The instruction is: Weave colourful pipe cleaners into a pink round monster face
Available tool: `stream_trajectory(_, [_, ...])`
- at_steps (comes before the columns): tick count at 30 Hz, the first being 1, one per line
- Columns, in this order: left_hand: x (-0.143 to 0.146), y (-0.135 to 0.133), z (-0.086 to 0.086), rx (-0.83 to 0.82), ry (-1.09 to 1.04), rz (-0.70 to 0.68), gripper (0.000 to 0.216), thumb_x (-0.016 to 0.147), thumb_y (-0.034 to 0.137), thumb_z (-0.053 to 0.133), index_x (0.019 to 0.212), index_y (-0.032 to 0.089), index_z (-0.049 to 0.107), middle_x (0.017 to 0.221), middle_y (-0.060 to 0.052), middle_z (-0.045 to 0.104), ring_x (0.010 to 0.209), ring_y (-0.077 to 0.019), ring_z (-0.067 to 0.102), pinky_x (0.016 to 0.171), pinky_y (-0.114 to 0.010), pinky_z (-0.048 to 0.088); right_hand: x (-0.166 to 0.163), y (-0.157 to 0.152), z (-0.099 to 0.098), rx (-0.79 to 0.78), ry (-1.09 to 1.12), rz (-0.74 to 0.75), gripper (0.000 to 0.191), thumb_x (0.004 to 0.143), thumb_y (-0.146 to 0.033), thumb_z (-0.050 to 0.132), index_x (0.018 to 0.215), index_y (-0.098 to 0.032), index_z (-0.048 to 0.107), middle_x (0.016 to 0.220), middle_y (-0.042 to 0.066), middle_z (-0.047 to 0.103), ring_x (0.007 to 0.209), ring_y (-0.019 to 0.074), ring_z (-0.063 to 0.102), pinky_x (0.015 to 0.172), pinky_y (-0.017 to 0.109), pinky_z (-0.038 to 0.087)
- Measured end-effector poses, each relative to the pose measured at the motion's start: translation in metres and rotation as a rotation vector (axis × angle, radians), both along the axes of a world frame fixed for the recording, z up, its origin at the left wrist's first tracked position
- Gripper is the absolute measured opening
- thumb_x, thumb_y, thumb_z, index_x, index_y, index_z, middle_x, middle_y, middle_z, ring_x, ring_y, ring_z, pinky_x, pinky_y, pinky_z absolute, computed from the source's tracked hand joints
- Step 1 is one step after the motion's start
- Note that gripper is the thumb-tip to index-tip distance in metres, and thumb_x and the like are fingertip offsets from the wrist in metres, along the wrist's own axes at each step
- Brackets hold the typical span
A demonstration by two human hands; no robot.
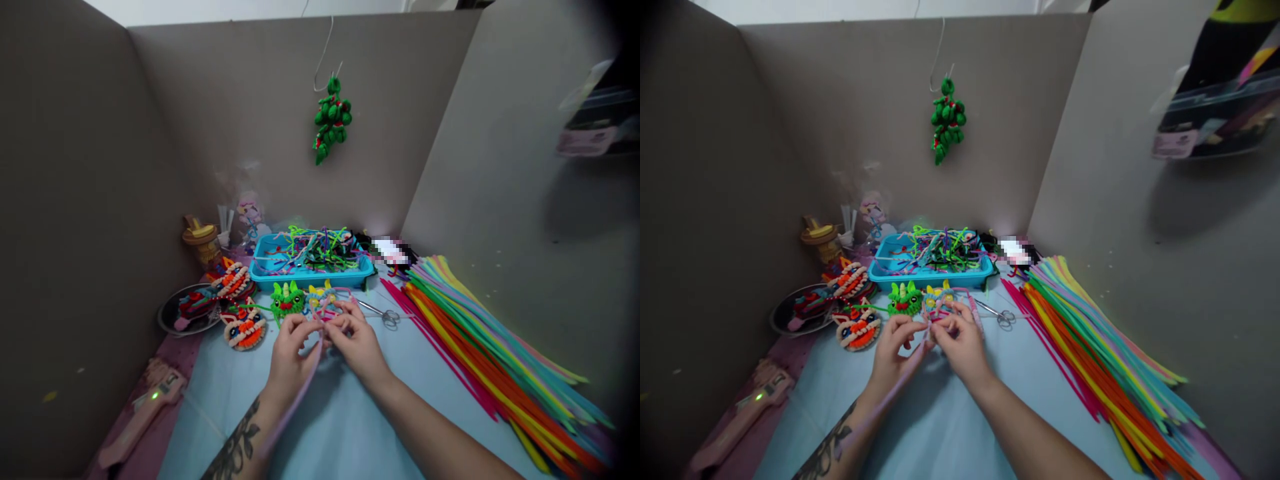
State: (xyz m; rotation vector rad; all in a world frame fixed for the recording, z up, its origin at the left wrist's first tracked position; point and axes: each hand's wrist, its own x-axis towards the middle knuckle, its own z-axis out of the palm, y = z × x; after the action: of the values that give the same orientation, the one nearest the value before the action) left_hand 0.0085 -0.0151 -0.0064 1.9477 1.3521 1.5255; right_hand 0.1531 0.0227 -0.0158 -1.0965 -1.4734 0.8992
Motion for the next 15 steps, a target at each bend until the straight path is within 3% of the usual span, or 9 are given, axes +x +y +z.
stream_trajectory(3, [0.002,0.001,0.004,-0.058,-0.032,-0.016,0.01,0.081,0.021,0.06,0.081,0.02,0.07,0.082,-0.004,0.059,0.075,-0.0146,0.058,0.066,-0.024,0.048,-0.003,-0.002,-0.001,-0.007,0.027,-0.02,0.013,0.074,-0.026,0.064,0.062,-0.02,0.064,0.108,0.01,0.057,0.118,0.0264,0.048,0.098,0.039,0.036])
stream_trajectory(6, [0.003,0.002,0.006,-0.174,-0.135,0.058,0.01,0.08,0.024,0.06,0.081,0.019,0.069,0.084,-0.004,0.067,0.08,-0.0169,0.062,0.073,-0.027,0.048,-0.005,-0.002,0.0,-0.034,0.055,-0.015,0.018,0.075,-0.029,0.064,0.059,-0.02,0.062,0.1,0.01,0.06,0.119,0.0268,0.046,0.1,0.04,0.034])
stream_trajectory(10, [0.001,0.005,0.007,-0.362,-0.235,0.149,0.013,0.079,0.03,0.06,0.079,0.018,0.067,0.075,-0.002,0.069,0.07,-0.0164,0.062,0.061,-0.024,0.046,-0.005,0.001,-0.001,-0.125,0.117,0.061,0.021,0.075,-0.032,0.063,0.057,-0.021,0.062,0.081,0.007,0.064,0.122,0.0271,0.042,0.102,0.04,0.03])
stream_trajectory(13, [0.002,0.007,0.005,-0.41,-0.314,0.116,0.016,0.078,0.032,0.061,0.075,0.017,0.064,0.069,-0.002,0.067,0.065,-0.0159,0.061,0.058,-0.024,0.045,-0.004,0.004,-0.008,-0.174,0.171,0.091,0.013,0.072,-0.034,0.067,0.072,-0.021,0.067,0.102,0.008,0.063,0.122,0.0266,0.044,0.101,0.039,0.032])
stream_trajectory(15, [0.003,0.008,0.004,-0.432,-0.376,0.068,0.017,0.077,0.033,0.062,0.074,0.016,0.063,0.069,-0.002,0.067,0.065,-0.0162,0.062,0.06,-0.024,0.046,-0.004,0.006,-0.012,-0.176,0.173,0.111,0.021,0.071,-0.037,0.069,0.086,-0.022,0.07,0.114,0.009,0.059,0.12,0.0261,0.045,0.101,0.04,0.033])
